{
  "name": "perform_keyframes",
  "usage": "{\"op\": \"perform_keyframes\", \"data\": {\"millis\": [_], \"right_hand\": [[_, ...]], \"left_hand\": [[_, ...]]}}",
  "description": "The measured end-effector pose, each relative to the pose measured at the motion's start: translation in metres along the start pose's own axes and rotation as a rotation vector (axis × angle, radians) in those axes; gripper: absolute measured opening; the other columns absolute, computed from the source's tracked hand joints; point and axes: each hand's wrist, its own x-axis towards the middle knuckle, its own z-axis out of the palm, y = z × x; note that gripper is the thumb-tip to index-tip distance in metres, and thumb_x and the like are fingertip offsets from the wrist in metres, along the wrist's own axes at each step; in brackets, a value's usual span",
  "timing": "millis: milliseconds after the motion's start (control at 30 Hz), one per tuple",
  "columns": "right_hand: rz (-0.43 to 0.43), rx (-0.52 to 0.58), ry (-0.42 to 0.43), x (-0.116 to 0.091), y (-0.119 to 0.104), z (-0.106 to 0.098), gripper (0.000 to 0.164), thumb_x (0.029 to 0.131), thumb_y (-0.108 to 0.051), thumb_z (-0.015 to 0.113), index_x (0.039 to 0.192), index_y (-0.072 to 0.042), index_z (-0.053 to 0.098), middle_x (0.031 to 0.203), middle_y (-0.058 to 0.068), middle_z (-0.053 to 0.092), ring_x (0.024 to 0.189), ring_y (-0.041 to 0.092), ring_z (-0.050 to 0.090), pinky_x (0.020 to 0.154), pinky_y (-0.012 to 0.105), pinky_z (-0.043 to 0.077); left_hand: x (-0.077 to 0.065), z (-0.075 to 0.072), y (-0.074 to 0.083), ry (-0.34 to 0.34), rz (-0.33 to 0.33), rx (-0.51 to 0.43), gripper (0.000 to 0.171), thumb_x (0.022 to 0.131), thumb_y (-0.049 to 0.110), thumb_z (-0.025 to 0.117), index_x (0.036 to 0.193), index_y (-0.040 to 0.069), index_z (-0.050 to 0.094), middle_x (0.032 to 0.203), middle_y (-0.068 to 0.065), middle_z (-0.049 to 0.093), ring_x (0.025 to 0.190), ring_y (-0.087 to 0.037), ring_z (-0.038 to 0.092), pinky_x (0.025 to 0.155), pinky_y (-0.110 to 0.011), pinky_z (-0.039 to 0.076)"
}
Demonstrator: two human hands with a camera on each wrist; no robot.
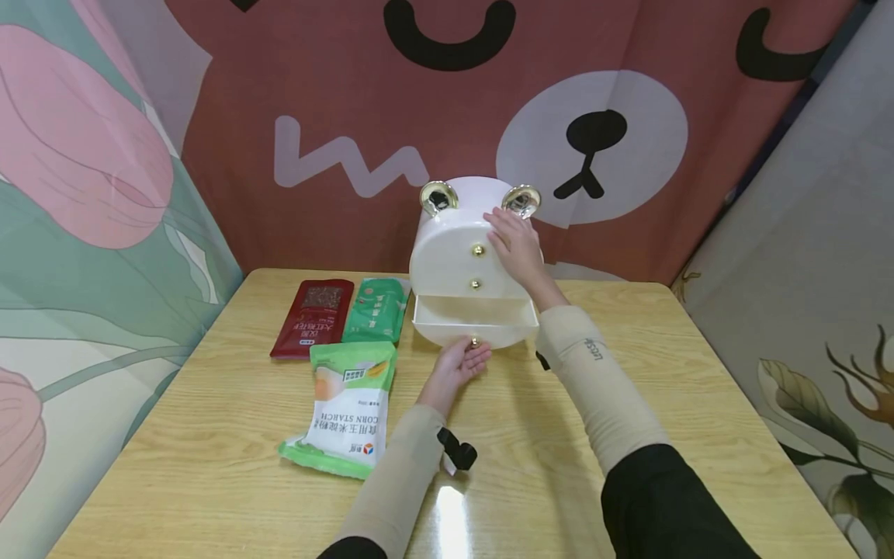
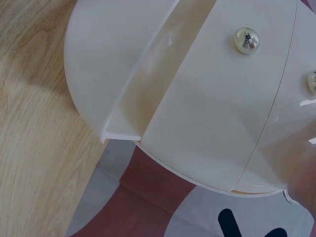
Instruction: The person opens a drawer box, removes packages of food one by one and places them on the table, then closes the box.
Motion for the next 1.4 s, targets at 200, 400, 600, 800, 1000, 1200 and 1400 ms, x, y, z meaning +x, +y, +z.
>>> {"op": "perform_keyframes", "data": {"millis": [200, 400, 600, 800, 1000, 1200, 1400], "right_hand": [[-0.001, -0.014, -0.001, 0.001, 0.001, 0.0, 0.035, 0.093, -0.017, 0.047, 0.127, -0.008, 0.051, 0.136, 0.009, 0.04, 0.128, 0.024, 0.028, 0.104, 0.046, 0.012], [0.006, -0.005, -0.015, 0.001, 0.0, -0.001, 0.035, 0.093, -0.018, 0.047, 0.127, -0.008, 0.05, 0.136, 0.009, 0.04, 0.128, 0.024, 0.028, 0.104, 0.047, 0.012], [0.007, -0.009, -0.017, 0.001, 0.0, -0.001, 0.035, 0.094, -0.018, 0.046, 0.127, -0.009, 0.05, 0.136, 0.01, 0.04, 0.128, 0.024, 0.028, 0.103, 0.048, 0.013], [0.0, -0.004, -0.006, 0.0, -0.001, -0.001, 0.034, 0.093, -0.017, 0.048, 0.126, -0.008, 0.051, 0.135, 0.01, 0.041, 0.127, 0.025, 0.029, 0.102, 0.05, 0.014], [0.002, 0.011, 0.0, -0.001, -0.001, 0.0, 0.034, 0.092, -0.017, 0.049, 0.125, -0.008, 0.052, 0.135, 0.009, 0.041, 0.127, 0.024, 0.03, 0.103, 0.048, 0.013], [0.0, 0.012, 0.001, -0.001, 0.0, 0.0, 0.034, 0.092, -0.017, 0.049, 0.125, -0.007, 0.052, 0.135, 0.01, 0.041, 0.127, 0.025, 0.029, 0.103, 0.048, 0.013], [0.004, -0.009, -0.008, 0.0, -0.001, -0.002, 0.034, 0.092, -0.018, 0.049, 0.125, -0.009, 0.052, 0.135, 0.009, 0.041, 0.127, 0.024, 0.03, 0.102, 0.049, 0.016]], "left_hand": [[-0.085, 0.039, 0.047, 0.054, -0.009, 0.056, 0.021, 0.092, 0.008, 0.043, 0.103, -0.007, 0.053, 0.106, -0.024, 0.059, 0.085, -0.024, 0.063, 0.079, -0.036, 0.047], [-0.043, 0.024, 0.029, 0.029, 0.03, 0.038, 0.02, 0.09, 0.012, 0.049, 0.098, -0.006, 0.056, 0.093, -0.021, 0.064, 0.08, -0.027, 0.064, 0.068, -0.035, 0.05], [-0.078, 0.043, 0.051, 0.079, -0.014, 0.06, 0.022, 0.091, 0.009, 0.043, 0.101, -0.007, 0.053, 0.104, -0.023, 0.06, 0.089, -0.026, 0.062, 0.076, -0.03, 0.047], [-0.094, 0.048, 0.061, 0.045, -0.028, 0.032, 0.019, 0.091, 0.008, 0.04, 0.1, -0.007, 0.05, 0.108, -0.025, 0.057, 0.09, -0.026, 0.061, 0.076, -0.03, 0.046], [-0.091, 0.047, 0.064, 0.055, -0.049, 0.015, 0.015, 0.091, 0.007, 0.041, 0.096, -0.004, 0.05, 0.106, -0.024, 0.059, 0.081, -0.022, 0.061, 0.075, -0.029, 0.046], [-0.059, 0.042, 0.052, 0.138, -0.056, 0.04, 0.016, 0.09, 0.009, 0.043, 0.097, -0.004, 0.051, 0.102, -0.022, 0.061, 0.083, -0.024, 0.061, 0.07, -0.029, 0.046], [0.016, 0.008, 0.02, 0.046, -0.007, -0.015, 0.023, 0.088, 0.015, 0.051, 0.094, -0.006, 0.055, 0.093, -0.023, 0.063, 0.078, -0.027, 0.063, 0.065, -0.033, 0.05]]}}
